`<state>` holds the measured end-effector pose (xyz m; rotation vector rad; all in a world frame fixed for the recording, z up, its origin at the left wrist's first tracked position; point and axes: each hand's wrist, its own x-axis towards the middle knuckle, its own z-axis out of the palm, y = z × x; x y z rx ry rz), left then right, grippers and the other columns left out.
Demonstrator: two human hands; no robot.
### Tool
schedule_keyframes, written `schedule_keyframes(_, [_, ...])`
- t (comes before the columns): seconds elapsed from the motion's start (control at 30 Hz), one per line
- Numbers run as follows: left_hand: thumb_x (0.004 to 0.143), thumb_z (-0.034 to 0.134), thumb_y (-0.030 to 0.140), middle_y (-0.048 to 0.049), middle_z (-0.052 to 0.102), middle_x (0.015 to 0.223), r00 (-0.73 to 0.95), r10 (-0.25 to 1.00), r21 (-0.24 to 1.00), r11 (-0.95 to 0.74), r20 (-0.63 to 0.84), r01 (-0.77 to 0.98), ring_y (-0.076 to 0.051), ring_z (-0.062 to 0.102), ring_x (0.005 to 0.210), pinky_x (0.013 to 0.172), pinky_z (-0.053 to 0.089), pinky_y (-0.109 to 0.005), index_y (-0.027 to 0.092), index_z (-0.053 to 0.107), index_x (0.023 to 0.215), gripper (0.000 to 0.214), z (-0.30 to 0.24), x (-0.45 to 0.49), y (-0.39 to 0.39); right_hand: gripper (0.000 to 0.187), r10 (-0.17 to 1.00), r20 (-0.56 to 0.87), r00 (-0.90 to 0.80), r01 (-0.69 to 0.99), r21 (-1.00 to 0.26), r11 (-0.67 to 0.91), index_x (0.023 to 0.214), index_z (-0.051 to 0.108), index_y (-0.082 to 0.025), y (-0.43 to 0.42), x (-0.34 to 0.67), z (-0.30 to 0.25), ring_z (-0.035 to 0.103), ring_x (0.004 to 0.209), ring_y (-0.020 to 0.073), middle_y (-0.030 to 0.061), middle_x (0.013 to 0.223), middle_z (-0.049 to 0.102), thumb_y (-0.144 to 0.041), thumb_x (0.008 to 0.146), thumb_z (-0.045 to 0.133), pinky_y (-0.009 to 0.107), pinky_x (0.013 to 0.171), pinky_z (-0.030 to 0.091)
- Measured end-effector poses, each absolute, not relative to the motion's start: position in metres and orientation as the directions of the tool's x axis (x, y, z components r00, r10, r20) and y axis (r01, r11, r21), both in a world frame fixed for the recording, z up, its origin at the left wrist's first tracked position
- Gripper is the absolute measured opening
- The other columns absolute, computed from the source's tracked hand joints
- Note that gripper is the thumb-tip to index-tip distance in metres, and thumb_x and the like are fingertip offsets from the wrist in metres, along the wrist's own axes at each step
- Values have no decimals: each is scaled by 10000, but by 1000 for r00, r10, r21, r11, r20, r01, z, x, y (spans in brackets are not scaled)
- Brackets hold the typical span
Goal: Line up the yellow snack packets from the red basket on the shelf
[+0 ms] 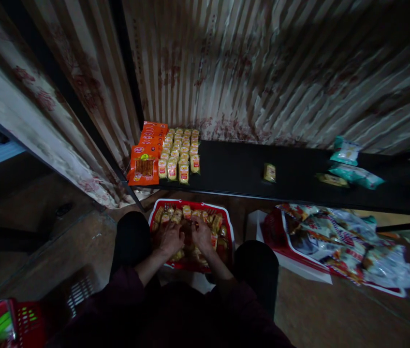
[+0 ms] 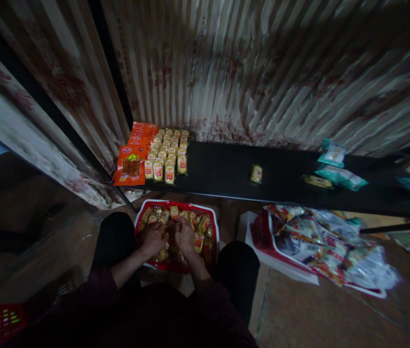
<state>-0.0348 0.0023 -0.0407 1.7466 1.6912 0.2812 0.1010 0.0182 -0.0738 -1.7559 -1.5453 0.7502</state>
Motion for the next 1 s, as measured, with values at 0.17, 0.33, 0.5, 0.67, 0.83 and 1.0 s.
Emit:
schedule_keyframes(0.17, [817, 474, 266, -174, 541, 1344, 239, 909, 534, -23, -341, 845, -262, 469, 1278, 1107, 315, -342, 69, 512, 1306, 529, -45, -43, -15, 309, 995, -41, 95, 608, -789, -90, 1002, 678, -245, 0, 102, -83, 658, 994, 211, 54, 1045, 719, -208, 837, 418, 373, 925, 495])
schedule_keyframes(0.33, [758, 551, 227, -208, 455, 1419, 268, 901, 478, -79, -341, 875, -298, 391, 1340, 1146, 239, -371, 37, 460, 1352, 630, -55, -41, -23, 320, 998, -44, 43, 610, -790, -61, 1005, 690, -201, -15, 102, -93, 653, 1024, 232, 92, 1063, 718, -173, 814, 434, 408, 969, 471])
schedule_keyframes(0.5, [756, 583, 205, -145, 560, 1290, 244, 916, 530, -41, -320, 847, -258, 467, 1256, 1089, 327, -358, 129, 559, 1253, 504, -57, -44, -21, 353, 997, 4, 71, 623, -781, -41, 1052, 679, -177, -22, 105, -100, 636, 1053, 233, 105, 1091, 702, -166, 800, 432, 412, 992, 456])
schedule_keyframes(0.67, [771, 611, 210, -98, 564, 1228, 201, 934, 598, 18, -297, 801, -224, 523, 1185, 1028, 399, -322, 183, 589, 1199, 430, -53, -46, -20, 333, 990, 18, 137, 588, -806, -67, 1027, 688, -203, -26, 110, -99, 630, 1039, 235, 82, 1070, 703, -243, 826, 425, 424, 971, 463])
schedule_keyframes(0.83, [740, 642, 156, -73, 591, 1179, 117, 959, 757, 127, -259, 641, -201, 568, 1115, 1009, 421, -323, 198, 625, 1127, 390, -46, -46, -11, 308, 982, -78, 173, 496, -854, -156, 950, 704, -217, -25, 113, -89, 658, 956, 237, 72, 992, 727, -346, 826, 453, 423, 922, 490])
schedule_keyframes(1.0, [719, 632, 114, -61, 598, 1179, 52, 975, 870, 170, -218, 463, -186, 556, 1129, 1024, 406, -328, 196, 643, 1055, 346, -40, -49, -1, 402, 965, -166, 203, 315, -922, -225, 1000, 684, -202, -20, 114, -72, 666, 882, 240, 76, 935, 730, -507, 796, 520, 399, 826, 525])
